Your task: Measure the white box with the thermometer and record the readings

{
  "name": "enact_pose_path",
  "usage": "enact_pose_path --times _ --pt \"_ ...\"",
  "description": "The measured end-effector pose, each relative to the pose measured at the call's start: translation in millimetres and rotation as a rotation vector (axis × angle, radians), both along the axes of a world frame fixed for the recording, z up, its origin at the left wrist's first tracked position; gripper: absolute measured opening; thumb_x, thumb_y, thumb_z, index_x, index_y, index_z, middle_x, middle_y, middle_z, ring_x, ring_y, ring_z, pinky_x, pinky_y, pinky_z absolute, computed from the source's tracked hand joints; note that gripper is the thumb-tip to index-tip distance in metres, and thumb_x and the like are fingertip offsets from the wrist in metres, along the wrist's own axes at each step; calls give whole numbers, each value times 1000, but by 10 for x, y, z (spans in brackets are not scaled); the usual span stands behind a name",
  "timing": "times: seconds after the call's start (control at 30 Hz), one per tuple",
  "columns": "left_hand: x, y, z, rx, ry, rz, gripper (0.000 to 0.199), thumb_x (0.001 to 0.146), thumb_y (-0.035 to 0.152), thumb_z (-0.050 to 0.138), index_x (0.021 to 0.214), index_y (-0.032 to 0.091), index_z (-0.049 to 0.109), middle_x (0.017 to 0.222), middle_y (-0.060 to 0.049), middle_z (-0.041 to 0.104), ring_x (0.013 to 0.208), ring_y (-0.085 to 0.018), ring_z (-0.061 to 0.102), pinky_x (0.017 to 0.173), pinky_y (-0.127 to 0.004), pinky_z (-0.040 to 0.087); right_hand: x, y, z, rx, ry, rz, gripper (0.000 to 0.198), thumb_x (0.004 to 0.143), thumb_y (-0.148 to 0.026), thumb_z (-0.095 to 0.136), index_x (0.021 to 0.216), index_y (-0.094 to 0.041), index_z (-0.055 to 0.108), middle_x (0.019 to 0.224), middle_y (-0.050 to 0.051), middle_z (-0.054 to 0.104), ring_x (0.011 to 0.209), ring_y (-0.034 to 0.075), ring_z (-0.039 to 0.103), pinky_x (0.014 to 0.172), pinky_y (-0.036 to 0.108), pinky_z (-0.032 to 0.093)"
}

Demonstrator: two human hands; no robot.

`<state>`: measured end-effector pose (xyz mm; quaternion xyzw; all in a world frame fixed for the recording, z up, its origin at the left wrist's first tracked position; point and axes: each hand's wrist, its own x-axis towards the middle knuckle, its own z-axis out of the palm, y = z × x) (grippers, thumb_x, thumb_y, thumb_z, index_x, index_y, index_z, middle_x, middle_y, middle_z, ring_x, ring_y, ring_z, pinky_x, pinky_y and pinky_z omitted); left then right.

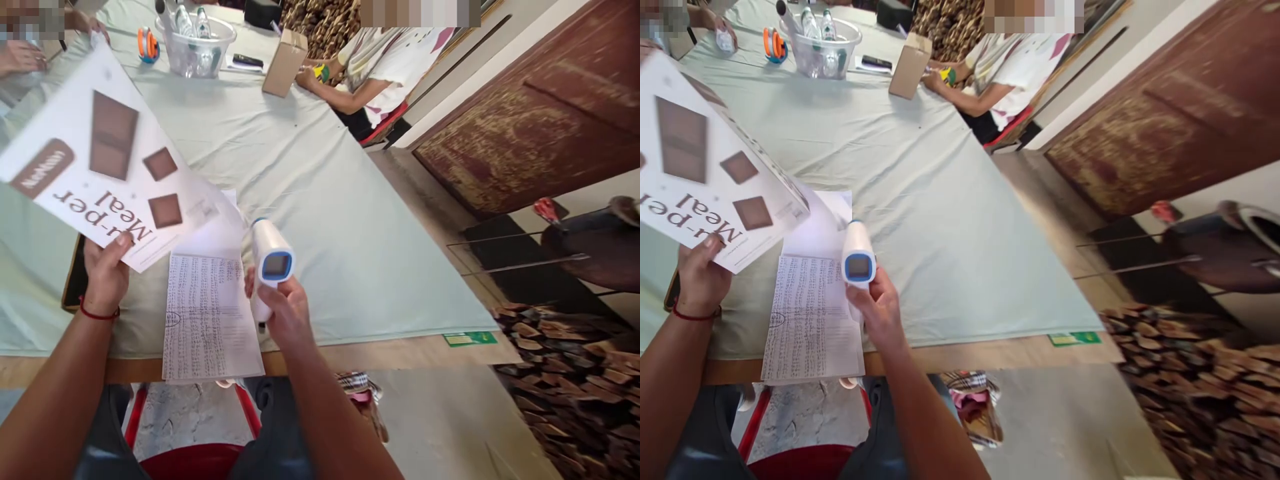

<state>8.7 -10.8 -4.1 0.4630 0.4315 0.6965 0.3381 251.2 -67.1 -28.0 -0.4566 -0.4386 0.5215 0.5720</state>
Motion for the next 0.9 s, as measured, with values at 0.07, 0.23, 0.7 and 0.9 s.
enact_pose_path --times 0.07,0.23,0.7,0.9 --pt "32 -4 -46 -133 -60 -123 55 62 56 85 100 22 66 102 -3 74 113 -31 66 92 -42 55 -132 -58 25 -32 114 130 35 69 -52 71 82 -21 59 67 -1 53 61 14 47 57 29 42" --pt "53 -40 -120 -382 36 -291 54 65 47 87 107 20 65 113 -8 73 103 -28 70 84 -38 58 -230 -102 40 -137 174 236 36 71 -53 69 82 -20 62 67 -2 50 60 13 43 58 29 38" --pt "83 -53 -2 -395 125 -398 62 67 51 87 115 19 65 123 -10 71 110 -30 68 87 -37 59 -274 -103 -7 -167 97 315 35 75 -54 76 87 -23 65 73 -1 58 69 16 53 69 30 47" --pt "63 -59 7 -418 123 -411 63 65 47 89 116 20 65 124 -11 71 112 -30 68 90 -39 58 -293 -96 -12 -157 107 280 40 74 -58 76 88 -21 67 77 2 62 69 16 54 69 31 49"
